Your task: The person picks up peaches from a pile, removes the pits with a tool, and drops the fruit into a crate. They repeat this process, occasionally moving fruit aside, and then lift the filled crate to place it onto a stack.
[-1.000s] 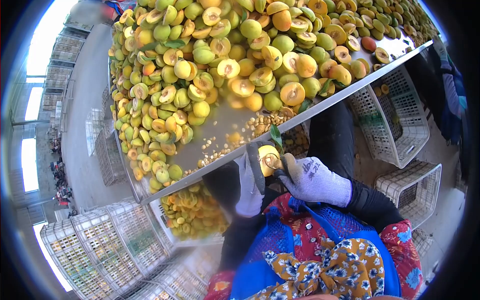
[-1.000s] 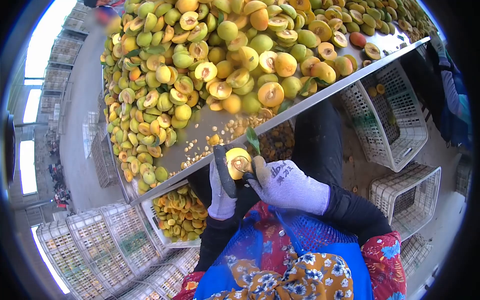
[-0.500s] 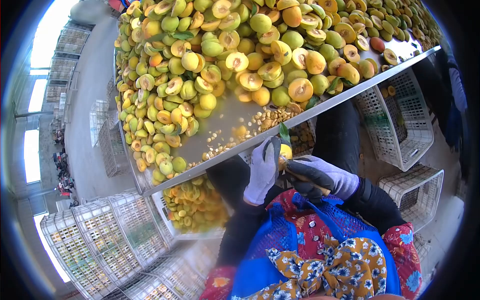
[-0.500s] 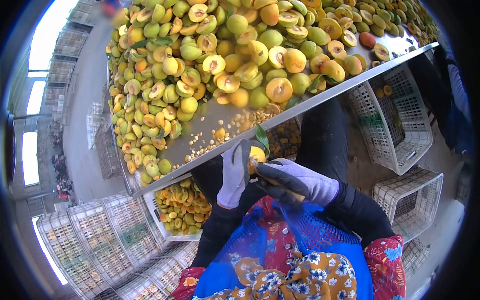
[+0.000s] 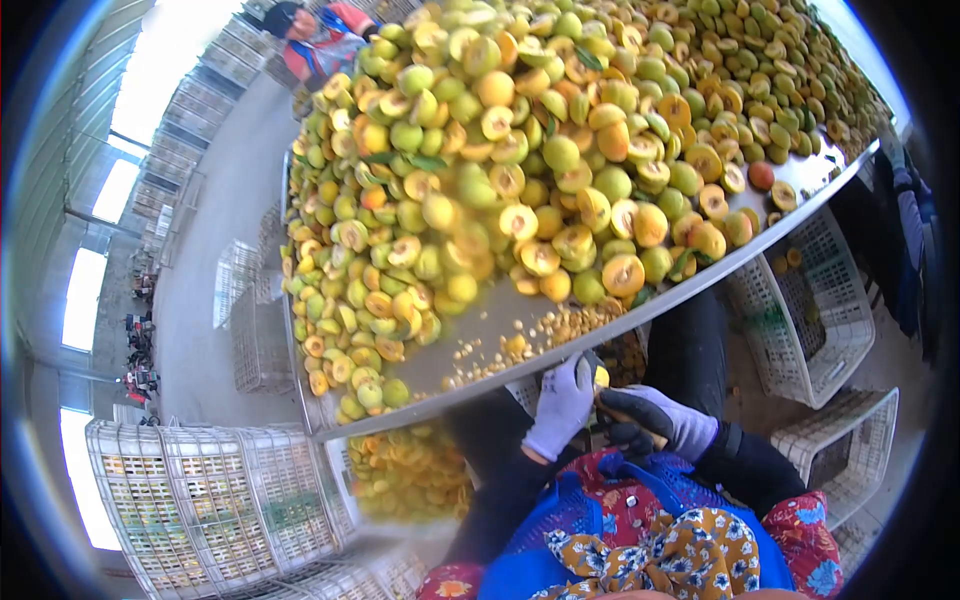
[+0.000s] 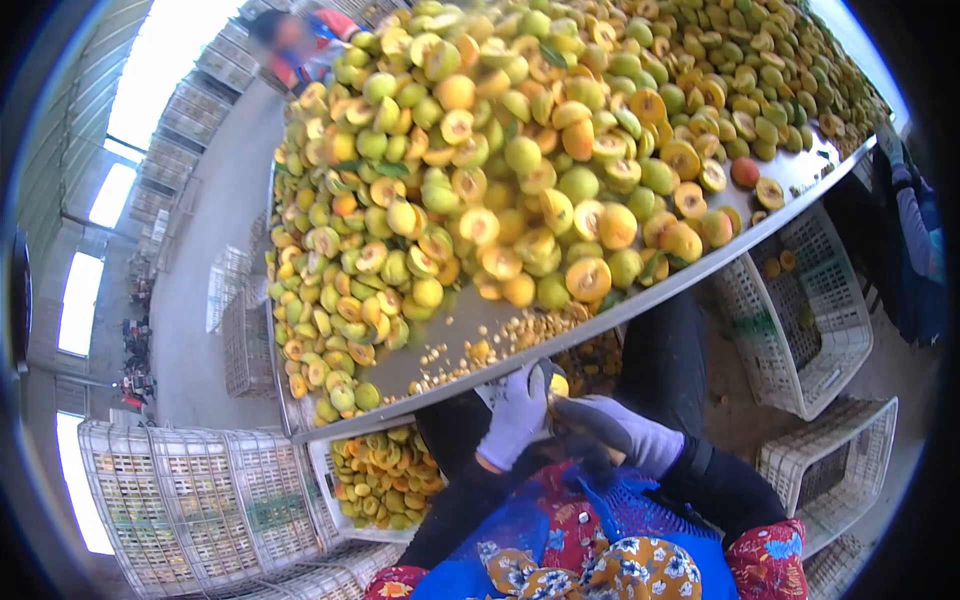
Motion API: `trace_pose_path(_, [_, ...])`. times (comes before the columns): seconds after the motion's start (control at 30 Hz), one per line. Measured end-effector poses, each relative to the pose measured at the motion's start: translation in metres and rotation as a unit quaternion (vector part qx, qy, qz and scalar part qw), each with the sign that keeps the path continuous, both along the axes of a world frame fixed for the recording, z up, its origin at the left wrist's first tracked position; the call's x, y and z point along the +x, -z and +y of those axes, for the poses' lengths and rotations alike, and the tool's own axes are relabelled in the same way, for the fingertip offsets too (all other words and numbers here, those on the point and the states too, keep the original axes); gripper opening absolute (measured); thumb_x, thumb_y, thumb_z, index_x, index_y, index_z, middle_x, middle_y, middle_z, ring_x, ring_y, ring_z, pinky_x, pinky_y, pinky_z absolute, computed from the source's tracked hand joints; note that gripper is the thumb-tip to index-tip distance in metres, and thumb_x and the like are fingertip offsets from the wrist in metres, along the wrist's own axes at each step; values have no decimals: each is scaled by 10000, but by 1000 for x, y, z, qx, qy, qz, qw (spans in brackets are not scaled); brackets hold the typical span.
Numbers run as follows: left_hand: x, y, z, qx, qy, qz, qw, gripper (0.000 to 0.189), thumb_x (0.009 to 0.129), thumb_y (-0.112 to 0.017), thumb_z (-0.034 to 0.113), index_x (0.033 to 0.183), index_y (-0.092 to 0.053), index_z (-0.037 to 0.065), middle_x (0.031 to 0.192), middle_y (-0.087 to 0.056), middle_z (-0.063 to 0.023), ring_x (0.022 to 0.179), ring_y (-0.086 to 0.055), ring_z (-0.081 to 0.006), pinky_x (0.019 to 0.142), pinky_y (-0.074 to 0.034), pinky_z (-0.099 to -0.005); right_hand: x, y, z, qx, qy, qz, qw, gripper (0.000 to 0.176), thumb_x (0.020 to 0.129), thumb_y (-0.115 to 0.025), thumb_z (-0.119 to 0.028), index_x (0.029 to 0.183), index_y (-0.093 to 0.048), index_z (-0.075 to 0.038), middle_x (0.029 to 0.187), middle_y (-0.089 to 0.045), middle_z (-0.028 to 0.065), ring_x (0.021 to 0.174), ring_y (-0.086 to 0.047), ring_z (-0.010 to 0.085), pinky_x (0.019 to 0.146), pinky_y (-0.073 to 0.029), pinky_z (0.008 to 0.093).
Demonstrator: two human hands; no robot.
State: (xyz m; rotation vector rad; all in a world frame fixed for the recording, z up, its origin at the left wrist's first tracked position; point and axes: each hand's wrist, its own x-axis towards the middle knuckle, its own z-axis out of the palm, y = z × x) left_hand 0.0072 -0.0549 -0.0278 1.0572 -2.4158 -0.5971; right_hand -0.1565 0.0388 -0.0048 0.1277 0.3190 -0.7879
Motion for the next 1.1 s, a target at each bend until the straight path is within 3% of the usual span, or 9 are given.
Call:
trace_pose_path(0.13, [-14,-25,4,16,-65,161,985,201,901,-542,90,1054,-596,-27,903,-653,-241,816,-630,-435,708,-517,-470,-8,-5,-6,-30,-4,-96,995,248,1024,-478,-284,1038,-577,-56,667,-527,9,507,-528,107,394,-389,238])
trace_pose_path(0.23, [-18,-21,7,93,-93,151,980,242,969,-485,152,1048,-625,-29,908,-663,-243,859,-629,-430,755,-499,-472,-5,-44,-10,-198,-23,322,925,337,1028,-475,-380,891,-544,-80,566,-426,-17,424,-391,85,382,-315,213])
trace_pose_path(0.4, [2,2,-11,308,82,110,941,319,1021,-436,210,1007,-649,-28,927,-675,-225,871,-638,-384,784,-483,-453,-6,-17,4,-99,-39,169,980,240,1009,-501,-269,1041,-554,-37,650,-487,-2,500,-483,85,393,-348,195])
trace_pose_path(0.53, [3,-16,-4,244,85,117,959,249,974,-489,148,1107,-624,-13,938,-671,-200,890,-642,-345,816,-497,-420,-5,-15,10,-29,-39,34,998,290,1030,-465,-324,973,-554,-54,594,-437,-17,438,-403,61,384,-322,182])
trace_pose_path(0.63, [14,28,-13,-16,204,5,979,278,930,-530,126,1161,-580,-20,960,-648,-193,890,-633,-362,820,-511,-429,-5,-32,12,-57,-54,133,988,321,1027,-468,-358,936,-552,-62,572,-421,-29,423,-384,56,382,-319,182])
trace_pose_path(0.8, [11,31,-16,16,271,-55,961,293,917,-541,124,1168,-558,-25,951,-626,-193,888,-623,-375,799,-515,-445,-11,-26,12,-296,-104,451,836,442,1024,-468,-414,832,-614,-44,617,-554,5,444,-473,94,409,-373,245])
trace_pose_path(0.93, [6,16,-17,83,326,-54,940,298,957,-521,177,1189,-555,-8,947,-630,-186,897,-620,-370,788,-505,-452,-2,-23,17,-275,-195,581,741,524,1015,-448,-474,887,-651,-8,609,-579,19,522,-551,102,492,-429,278])
trace_pose_path(1.03, [7,14,-16,141,302,-45,942,318,1002,-485,243,1198,-566,6,1007,-652,-197,928,-625,-377,796,-508,-433,1,-11,19,-276,-150,595,740,516,1016,-442,-465,919,-657,-7,628,-596,18,519,-549,89,477,-428,279])
trace_pose_path(1.1, [0,2,-10,369,166,94,910,341,1018,-464,275,1189,-585,6,1059,-655,-211,947,-628,-386,804,-511,-420,-2,-21,16,-296,-78,561,769,499,1017,-445,-455,914,-655,-15,626,-588,9,515,-537,82,474,-424,272])
